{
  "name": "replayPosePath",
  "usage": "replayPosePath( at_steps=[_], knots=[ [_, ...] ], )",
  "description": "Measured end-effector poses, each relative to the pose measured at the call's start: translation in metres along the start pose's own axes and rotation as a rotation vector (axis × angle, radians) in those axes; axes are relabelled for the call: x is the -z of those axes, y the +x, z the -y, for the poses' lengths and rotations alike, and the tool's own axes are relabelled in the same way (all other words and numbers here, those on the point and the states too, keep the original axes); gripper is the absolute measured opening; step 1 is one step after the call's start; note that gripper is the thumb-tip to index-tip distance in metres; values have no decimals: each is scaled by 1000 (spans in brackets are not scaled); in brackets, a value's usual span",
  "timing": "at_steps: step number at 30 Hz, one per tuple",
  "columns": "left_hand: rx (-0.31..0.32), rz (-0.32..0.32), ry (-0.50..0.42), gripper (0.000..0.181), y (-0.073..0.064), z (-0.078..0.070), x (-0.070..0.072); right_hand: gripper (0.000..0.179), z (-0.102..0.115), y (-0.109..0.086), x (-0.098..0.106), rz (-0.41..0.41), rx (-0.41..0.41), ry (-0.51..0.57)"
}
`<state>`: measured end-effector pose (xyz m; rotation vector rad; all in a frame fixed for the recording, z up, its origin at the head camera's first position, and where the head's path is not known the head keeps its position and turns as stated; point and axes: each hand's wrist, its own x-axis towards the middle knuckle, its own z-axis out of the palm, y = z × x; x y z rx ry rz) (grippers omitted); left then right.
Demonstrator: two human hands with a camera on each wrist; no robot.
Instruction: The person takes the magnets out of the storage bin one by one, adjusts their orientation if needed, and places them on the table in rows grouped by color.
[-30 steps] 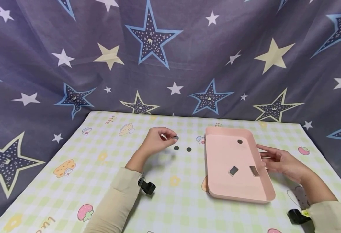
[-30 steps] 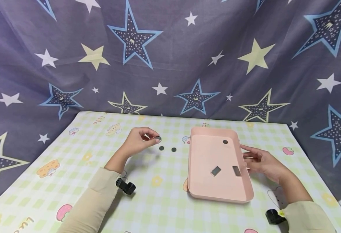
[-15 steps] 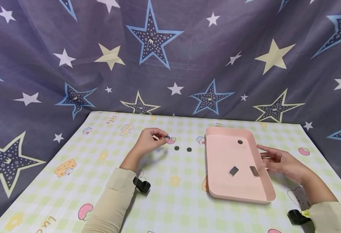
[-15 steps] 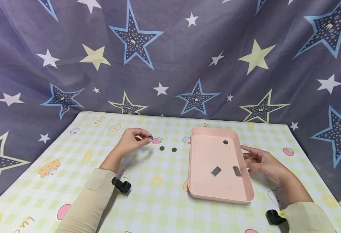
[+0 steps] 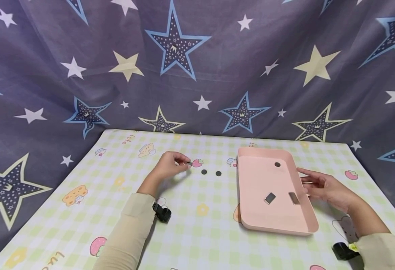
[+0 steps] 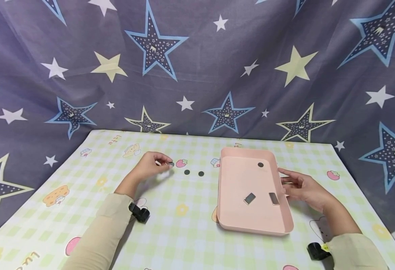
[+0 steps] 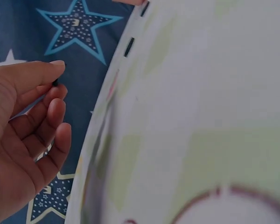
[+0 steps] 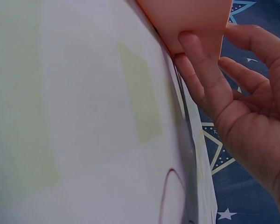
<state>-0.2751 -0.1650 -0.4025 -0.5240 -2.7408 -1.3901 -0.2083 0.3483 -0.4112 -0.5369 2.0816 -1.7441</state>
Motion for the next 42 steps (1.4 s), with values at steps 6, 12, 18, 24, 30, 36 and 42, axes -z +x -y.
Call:
replayPosePath(
  at_steps=[6,12,18,24,30,36,42],
  knots=[
    [-28,80,76,10,4,7,1,60,0,1,-1,-4,-6,-6],
    [-16,140,109,11,9,13,-2,60,0,1,0,1,0,-5],
    [-6,173,116,10,11,13,-4,60,-1,1,1,16,15,7],
    [-3,200,150,11,11,15,-5,60,-1,1,1,8,12,5],
    [-5,220,175,10,12,15,-4,60,-1,0,0,5,13,-4],
    [11,216,174,13,12,13,-3,60,-2,0,1,7,13,-5],
    [16,193,143,15,12,13,-3,60,0,0,1,15,12,-6]
  ],
)
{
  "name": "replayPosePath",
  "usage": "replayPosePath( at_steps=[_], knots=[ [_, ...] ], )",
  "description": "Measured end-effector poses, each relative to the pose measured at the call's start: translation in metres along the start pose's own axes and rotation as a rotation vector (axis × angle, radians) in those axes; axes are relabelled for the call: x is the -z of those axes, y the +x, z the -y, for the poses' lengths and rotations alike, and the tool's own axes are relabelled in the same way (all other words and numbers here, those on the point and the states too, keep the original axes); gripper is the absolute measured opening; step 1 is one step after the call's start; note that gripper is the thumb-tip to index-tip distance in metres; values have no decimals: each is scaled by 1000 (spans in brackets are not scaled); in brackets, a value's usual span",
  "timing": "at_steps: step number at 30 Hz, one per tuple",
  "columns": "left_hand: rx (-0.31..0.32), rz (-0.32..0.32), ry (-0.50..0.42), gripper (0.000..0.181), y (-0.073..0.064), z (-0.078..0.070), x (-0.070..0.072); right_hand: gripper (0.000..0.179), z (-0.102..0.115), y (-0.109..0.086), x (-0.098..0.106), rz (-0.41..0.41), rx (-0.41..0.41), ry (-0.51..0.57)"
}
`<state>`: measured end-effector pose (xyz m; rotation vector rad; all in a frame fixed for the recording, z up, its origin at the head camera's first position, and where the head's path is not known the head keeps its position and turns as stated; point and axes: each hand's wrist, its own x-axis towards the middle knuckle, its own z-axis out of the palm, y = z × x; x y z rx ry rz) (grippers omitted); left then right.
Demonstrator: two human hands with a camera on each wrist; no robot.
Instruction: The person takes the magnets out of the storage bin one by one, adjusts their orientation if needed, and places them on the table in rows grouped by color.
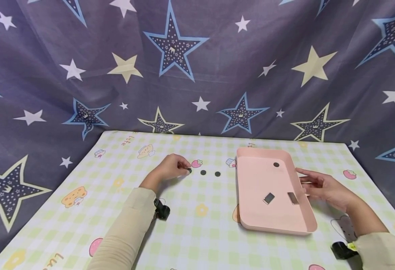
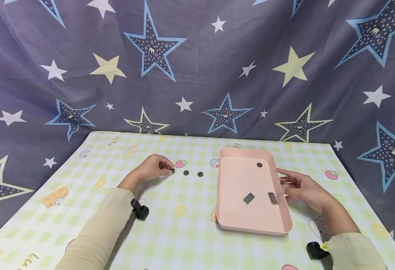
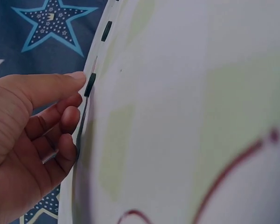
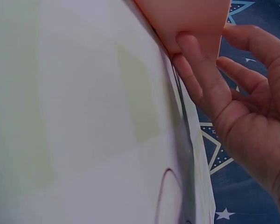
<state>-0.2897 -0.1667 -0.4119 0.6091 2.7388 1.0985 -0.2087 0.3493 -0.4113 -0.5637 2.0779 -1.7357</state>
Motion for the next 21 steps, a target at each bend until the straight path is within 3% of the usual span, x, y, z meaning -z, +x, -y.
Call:
replayPosePath(
  at_steps=[8,21],
  knots=[
    [-18,-36,-9,15,1,-5,4,59,2,1,-1,-16,-5,-25],
    [-67,-54,-17,13,6,-19,3,59,-2,0,0,19,43,50]
  ],
)
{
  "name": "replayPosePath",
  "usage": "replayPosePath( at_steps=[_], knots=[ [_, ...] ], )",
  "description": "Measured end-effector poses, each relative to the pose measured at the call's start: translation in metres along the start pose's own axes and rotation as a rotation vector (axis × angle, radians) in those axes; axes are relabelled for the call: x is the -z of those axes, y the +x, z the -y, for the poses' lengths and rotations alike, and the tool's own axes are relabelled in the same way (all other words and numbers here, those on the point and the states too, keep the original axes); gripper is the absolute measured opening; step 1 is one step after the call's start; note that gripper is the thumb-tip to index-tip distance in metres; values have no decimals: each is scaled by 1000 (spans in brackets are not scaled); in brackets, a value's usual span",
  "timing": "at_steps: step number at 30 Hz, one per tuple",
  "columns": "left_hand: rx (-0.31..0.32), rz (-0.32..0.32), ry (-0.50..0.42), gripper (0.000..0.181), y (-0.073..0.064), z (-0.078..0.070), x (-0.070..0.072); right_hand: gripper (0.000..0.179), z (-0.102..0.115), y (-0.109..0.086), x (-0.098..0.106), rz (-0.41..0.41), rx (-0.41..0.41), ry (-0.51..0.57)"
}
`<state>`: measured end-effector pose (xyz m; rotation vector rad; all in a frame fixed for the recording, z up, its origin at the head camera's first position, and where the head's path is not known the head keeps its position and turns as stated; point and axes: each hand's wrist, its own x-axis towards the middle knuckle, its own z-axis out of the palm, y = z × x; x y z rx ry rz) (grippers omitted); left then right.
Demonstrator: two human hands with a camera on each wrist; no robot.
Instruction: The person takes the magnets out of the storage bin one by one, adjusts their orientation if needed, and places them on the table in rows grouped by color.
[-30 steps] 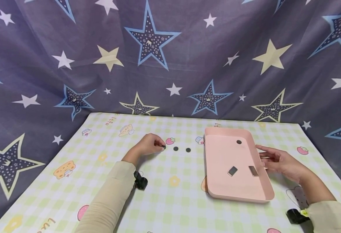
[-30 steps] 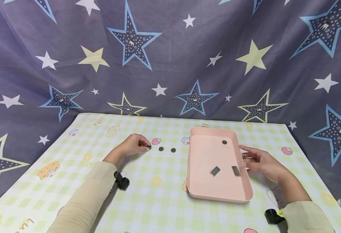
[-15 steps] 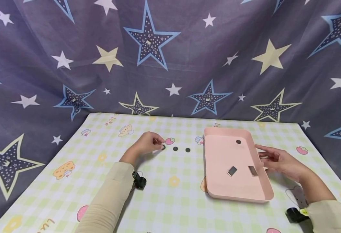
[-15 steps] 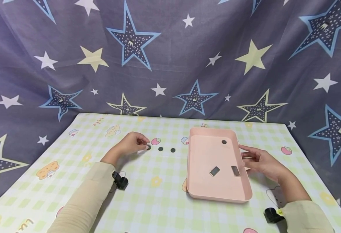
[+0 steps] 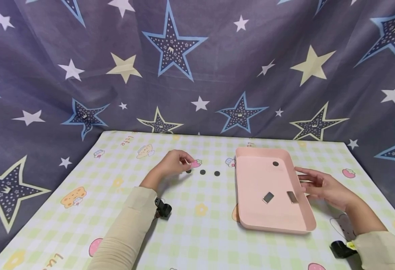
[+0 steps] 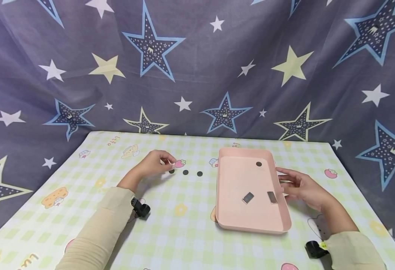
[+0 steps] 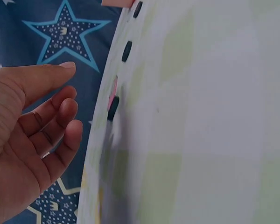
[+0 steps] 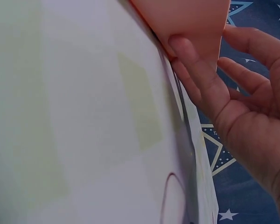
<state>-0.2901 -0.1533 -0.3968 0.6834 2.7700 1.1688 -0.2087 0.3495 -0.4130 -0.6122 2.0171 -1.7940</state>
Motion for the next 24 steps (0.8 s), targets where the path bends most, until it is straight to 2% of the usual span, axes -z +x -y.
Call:
replayPosePath(
  at_steps=[10,24],
  knots=[
    [-84,8,-45,16,7,-21,-5,61,2,0,-2,-31,-29,-16],
    [-108,-1,-106,20,20,-44,-17,61,2,0,-3,-45,-51,-29]
  ],
)
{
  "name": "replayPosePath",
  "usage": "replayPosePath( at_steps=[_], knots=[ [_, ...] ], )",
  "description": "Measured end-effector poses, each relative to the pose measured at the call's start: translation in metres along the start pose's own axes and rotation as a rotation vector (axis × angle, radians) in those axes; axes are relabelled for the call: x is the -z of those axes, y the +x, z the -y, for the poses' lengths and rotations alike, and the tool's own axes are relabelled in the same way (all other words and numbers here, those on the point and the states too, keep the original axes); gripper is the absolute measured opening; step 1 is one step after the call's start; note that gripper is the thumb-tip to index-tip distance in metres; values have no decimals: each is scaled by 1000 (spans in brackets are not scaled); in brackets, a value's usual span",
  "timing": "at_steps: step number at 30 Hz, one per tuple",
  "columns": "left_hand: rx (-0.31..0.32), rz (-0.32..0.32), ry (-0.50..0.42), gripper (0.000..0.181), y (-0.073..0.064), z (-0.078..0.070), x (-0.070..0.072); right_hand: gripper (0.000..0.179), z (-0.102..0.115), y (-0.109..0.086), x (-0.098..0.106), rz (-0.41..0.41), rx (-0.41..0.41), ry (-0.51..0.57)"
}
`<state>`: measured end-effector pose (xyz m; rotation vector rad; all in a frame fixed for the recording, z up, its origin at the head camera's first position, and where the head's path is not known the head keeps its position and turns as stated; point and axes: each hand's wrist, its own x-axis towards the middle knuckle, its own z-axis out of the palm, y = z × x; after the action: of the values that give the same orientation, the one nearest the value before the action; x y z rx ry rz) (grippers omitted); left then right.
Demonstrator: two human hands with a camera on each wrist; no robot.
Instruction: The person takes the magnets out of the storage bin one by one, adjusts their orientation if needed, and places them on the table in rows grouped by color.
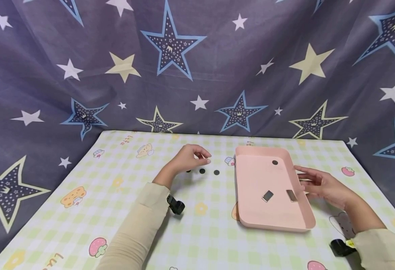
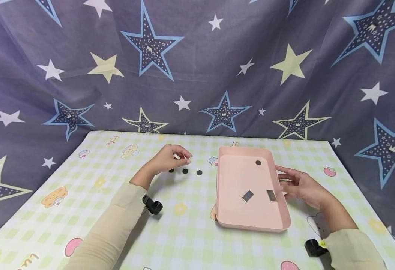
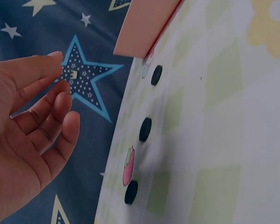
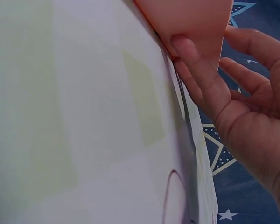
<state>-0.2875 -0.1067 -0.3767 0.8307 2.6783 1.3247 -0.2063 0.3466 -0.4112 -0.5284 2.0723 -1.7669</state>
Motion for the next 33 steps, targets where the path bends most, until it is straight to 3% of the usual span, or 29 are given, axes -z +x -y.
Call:
replayPosePath(
  at_steps=[21,33],
  knots=[
    [-58,26,-108,17,18,-28,-23,61,-1,1,0,-18,-22,-23],
    [-86,66,-146,27,29,-44,-38,61,-1,1,0,-10,-13,-22]
  ],
)
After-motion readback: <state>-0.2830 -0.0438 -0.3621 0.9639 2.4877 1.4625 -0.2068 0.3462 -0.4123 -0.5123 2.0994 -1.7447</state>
